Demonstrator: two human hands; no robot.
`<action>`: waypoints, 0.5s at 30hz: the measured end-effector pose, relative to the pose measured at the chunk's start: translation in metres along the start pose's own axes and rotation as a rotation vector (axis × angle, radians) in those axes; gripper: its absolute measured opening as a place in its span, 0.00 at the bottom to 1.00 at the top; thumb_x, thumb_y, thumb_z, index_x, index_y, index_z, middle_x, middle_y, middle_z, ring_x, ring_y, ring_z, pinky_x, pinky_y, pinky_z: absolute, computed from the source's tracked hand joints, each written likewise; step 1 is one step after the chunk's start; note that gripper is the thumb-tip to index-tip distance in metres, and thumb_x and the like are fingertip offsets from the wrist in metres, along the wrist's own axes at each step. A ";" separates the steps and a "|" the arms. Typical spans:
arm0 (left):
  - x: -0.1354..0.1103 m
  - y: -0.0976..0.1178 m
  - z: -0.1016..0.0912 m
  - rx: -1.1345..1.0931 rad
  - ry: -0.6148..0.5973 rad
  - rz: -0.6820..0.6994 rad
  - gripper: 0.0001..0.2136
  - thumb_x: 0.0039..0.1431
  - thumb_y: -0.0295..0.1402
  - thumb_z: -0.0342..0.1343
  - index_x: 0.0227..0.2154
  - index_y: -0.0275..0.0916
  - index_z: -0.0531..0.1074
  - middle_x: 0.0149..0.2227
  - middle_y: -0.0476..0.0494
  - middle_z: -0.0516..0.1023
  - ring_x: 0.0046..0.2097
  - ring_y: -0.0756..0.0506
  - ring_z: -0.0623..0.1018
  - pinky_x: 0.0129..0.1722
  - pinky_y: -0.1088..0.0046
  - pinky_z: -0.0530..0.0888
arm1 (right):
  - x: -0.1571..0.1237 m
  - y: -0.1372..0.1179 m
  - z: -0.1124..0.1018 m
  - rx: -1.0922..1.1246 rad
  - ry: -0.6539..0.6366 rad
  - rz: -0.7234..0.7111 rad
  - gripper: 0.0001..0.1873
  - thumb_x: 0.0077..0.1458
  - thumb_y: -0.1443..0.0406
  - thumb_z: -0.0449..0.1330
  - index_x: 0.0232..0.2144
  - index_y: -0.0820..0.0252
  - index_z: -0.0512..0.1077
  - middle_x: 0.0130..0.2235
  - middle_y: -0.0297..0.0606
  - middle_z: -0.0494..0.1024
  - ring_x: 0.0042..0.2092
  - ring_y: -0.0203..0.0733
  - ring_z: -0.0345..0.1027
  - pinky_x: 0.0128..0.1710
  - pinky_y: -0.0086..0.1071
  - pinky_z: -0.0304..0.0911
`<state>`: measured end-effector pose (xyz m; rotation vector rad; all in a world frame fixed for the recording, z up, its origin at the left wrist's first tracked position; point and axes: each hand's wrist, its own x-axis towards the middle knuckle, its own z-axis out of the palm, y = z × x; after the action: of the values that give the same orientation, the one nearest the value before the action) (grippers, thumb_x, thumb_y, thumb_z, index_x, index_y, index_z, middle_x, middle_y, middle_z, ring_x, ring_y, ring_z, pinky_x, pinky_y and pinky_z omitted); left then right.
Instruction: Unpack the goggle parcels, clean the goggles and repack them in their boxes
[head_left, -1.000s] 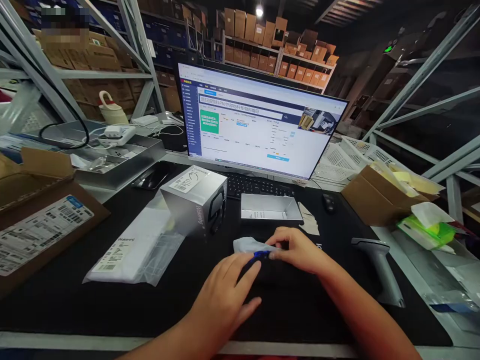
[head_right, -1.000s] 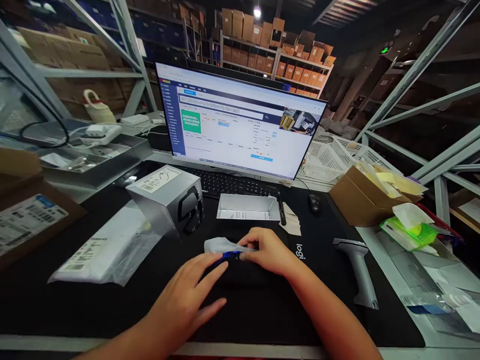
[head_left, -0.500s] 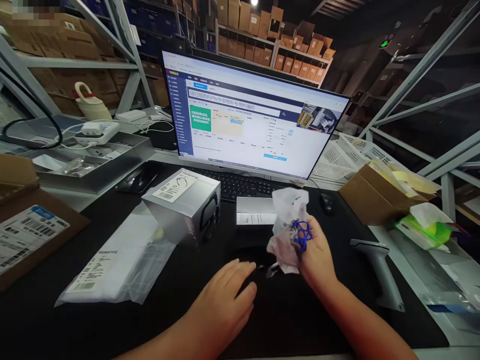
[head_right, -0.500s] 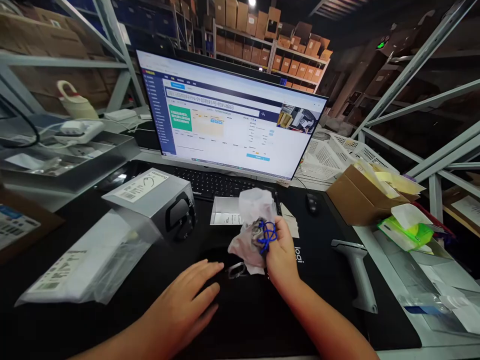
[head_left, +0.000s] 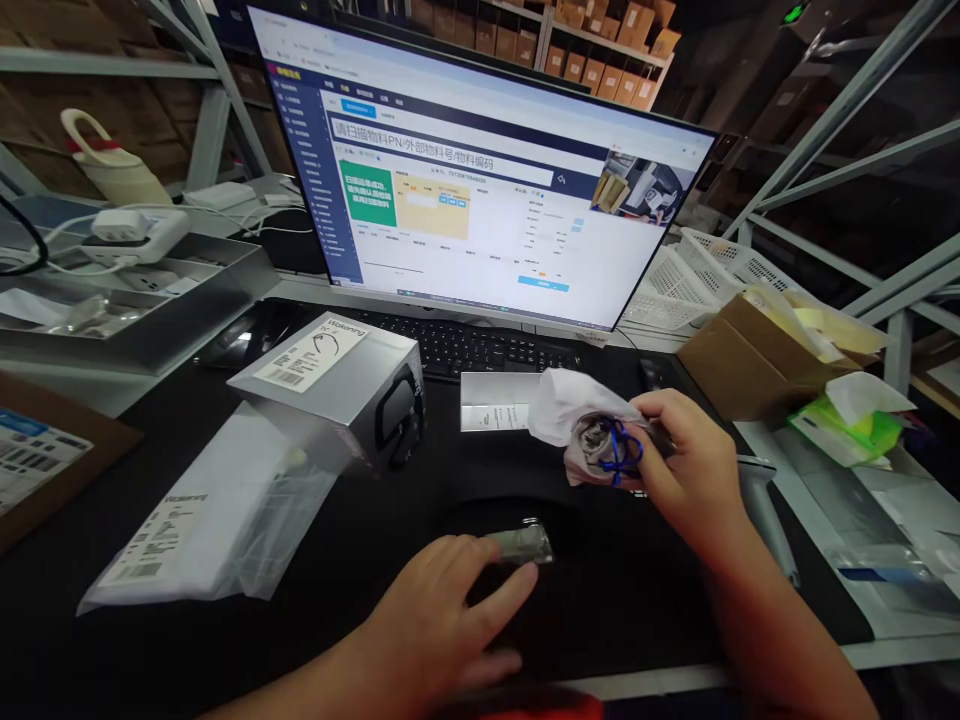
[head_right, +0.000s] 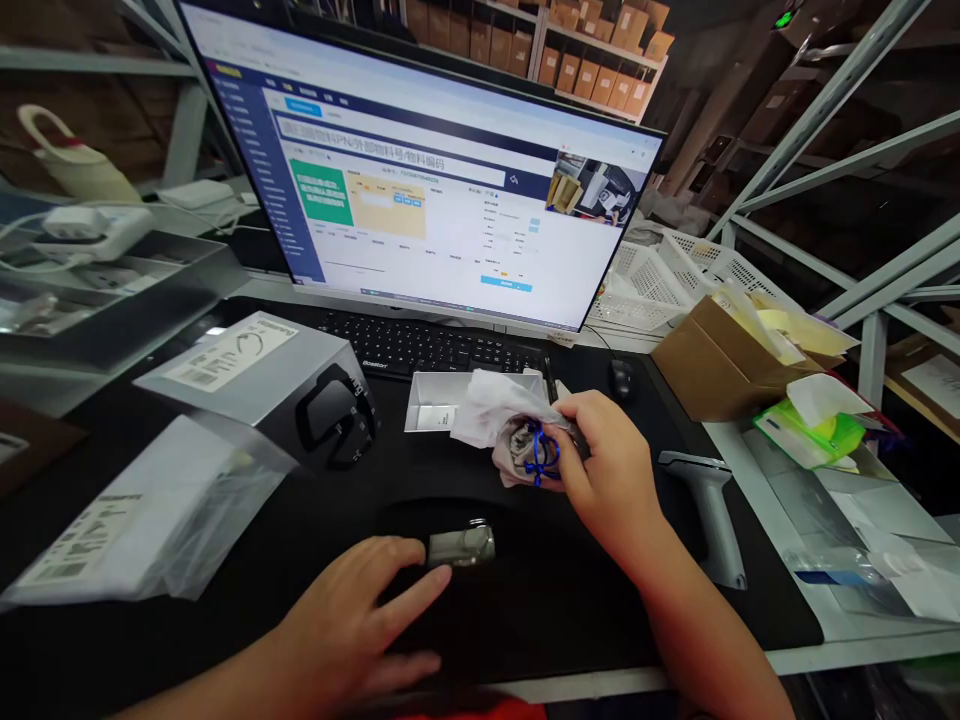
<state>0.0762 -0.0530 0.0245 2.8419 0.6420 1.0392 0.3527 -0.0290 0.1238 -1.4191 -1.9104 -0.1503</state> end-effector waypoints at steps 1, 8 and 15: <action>0.006 0.002 -0.001 -0.009 -0.028 -0.007 0.26 0.58 0.43 0.63 0.56 0.40 0.66 0.46 0.33 0.76 0.41 0.38 0.79 0.37 0.60 0.79 | -0.003 0.003 0.000 -0.029 -0.021 -0.018 0.03 0.62 0.68 0.56 0.36 0.56 0.70 0.34 0.36 0.74 0.35 0.41 0.68 0.35 0.33 0.63; 0.043 0.005 -0.001 0.021 -0.206 0.001 0.19 0.53 0.36 0.66 0.46 0.34 0.73 0.47 0.35 0.80 0.37 0.39 0.81 0.32 0.61 0.81 | -0.044 0.028 0.027 -0.240 0.005 -0.109 0.07 0.59 0.74 0.56 0.33 0.58 0.67 0.34 0.38 0.74 0.37 0.44 0.67 0.35 0.34 0.61; 0.037 -0.017 -0.010 0.179 -0.072 -0.095 0.19 0.67 0.44 0.50 0.28 0.35 0.75 0.41 0.33 0.81 0.39 0.36 0.80 0.34 0.57 0.79 | -0.055 0.041 0.035 -0.004 -0.056 0.302 0.11 0.55 0.68 0.62 0.26 0.56 0.62 0.28 0.31 0.67 0.30 0.39 0.62 0.30 0.31 0.56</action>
<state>0.0891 -0.0234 0.0509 2.9479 0.8956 0.9031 0.3775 -0.0383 0.0515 -1.7093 -1.7150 0.0302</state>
